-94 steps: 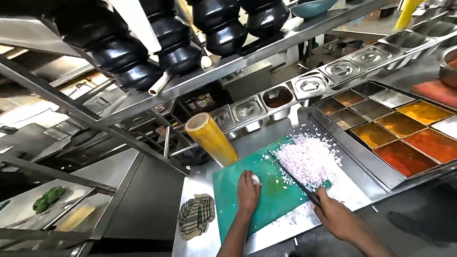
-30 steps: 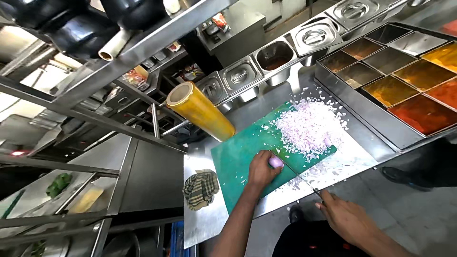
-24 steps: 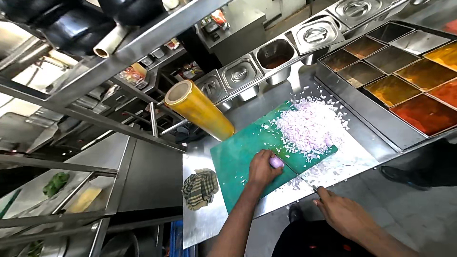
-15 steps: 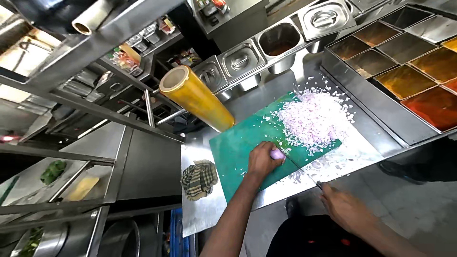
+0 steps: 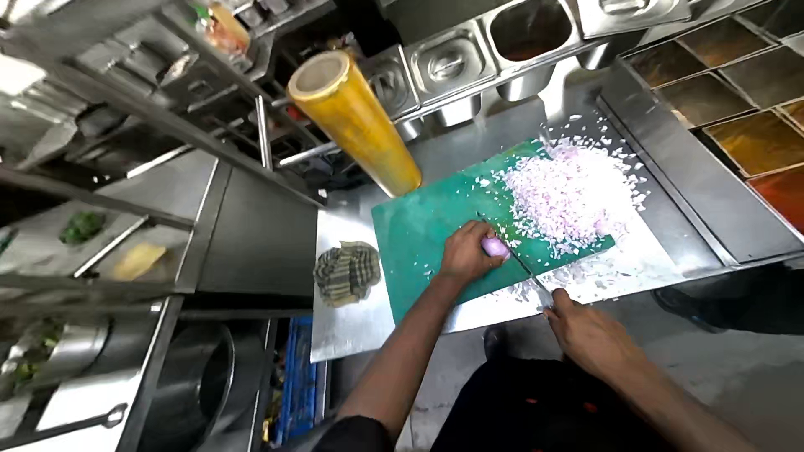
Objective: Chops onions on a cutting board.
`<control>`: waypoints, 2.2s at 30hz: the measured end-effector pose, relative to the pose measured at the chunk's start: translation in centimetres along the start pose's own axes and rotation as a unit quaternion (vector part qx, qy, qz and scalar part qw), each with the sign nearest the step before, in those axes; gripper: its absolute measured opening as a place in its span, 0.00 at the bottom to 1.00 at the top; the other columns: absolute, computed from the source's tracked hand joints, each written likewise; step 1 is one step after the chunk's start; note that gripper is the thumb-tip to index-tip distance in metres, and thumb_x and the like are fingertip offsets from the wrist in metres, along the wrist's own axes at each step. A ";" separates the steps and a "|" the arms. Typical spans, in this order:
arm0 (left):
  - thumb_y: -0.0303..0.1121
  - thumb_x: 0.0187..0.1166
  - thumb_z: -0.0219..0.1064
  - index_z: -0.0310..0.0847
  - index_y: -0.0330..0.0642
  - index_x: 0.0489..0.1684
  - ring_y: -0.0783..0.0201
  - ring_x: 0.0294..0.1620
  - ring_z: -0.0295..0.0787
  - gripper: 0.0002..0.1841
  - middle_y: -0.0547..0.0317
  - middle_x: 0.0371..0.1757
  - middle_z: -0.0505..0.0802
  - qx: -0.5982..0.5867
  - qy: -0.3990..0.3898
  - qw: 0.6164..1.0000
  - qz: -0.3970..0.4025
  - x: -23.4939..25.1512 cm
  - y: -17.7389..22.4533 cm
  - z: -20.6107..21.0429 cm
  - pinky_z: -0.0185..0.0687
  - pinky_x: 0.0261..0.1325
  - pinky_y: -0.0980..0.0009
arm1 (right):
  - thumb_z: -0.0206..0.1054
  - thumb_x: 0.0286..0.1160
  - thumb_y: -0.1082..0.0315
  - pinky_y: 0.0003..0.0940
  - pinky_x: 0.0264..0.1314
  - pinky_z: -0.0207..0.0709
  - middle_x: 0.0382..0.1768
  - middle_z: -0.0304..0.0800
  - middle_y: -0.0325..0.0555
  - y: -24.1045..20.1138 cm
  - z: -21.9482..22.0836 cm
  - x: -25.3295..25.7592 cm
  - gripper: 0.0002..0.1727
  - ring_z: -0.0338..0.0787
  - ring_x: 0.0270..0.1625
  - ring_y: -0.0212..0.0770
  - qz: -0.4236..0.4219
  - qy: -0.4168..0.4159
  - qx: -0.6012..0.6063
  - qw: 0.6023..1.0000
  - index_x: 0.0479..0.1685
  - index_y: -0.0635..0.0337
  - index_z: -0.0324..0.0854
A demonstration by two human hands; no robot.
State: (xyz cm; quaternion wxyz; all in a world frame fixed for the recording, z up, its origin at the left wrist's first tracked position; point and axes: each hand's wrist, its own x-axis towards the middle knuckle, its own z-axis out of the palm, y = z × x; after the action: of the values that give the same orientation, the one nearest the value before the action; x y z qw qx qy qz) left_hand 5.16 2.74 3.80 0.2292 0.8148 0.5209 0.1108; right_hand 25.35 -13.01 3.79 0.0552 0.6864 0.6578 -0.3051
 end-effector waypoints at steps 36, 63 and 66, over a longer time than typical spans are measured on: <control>0.46 0.54 0.89 0.88 0.43 0.49 0.53 0.53 0.91 0.27 0.53 0.53 0.92 -0.059 0.015 0.998 0.030 -0.1 -1.3 0.2 0.86 0.54 0.49 | 0.53 0.90 0.52 0.55 0.41 0.85 0.31 0.88 0.51 -1.2 0.1 0.2 0.20 0.93 0.37 0.56 0.002 -0.006 -0.032 0.999 0.65 0.57 0.70; 0.46 0.53 0.90 0.88 0.41 0.45 0.54 0.47 0.91 0.26 0.52 0.50 0.92 -0.078 0.047 0.994 0.061 -0.3 -2.4 0.7 0.87 0.50 0.51 | 0.54 0.89 0.53 0.54 0.39 0.86 0.30 0.89 0.51 0.1 3.5 -1.7 0.22 0.94 0.35 0.56 0.005 0.013 -0.026 1.000 0.68 0.62 0.71; 0.47 0.53 0.90 0.88 0.41 0.46 0.55 0.48 0.91 0.27 0.52 0.50 0.93 -0.083 0.056 0.993 0.064 -0.4 -2.5 0.8 0.88 0.50 0.53 | 0.55 0.89 0.54 0.54 0.38 0.85 0.29 0.88 0.51 -0.8 1.3 -1.5 0.20 0.93 0.34 0.56 -0.003 0.029 -0.028 0.999 0.64 0.61 0.72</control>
State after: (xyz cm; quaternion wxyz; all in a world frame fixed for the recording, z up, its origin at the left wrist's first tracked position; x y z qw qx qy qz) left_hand 3.32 3.09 1.85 0.2587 0.8173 0.4684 0.2139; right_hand 24.20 -14.82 3.74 0.0545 0.6911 0.6694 -0.2672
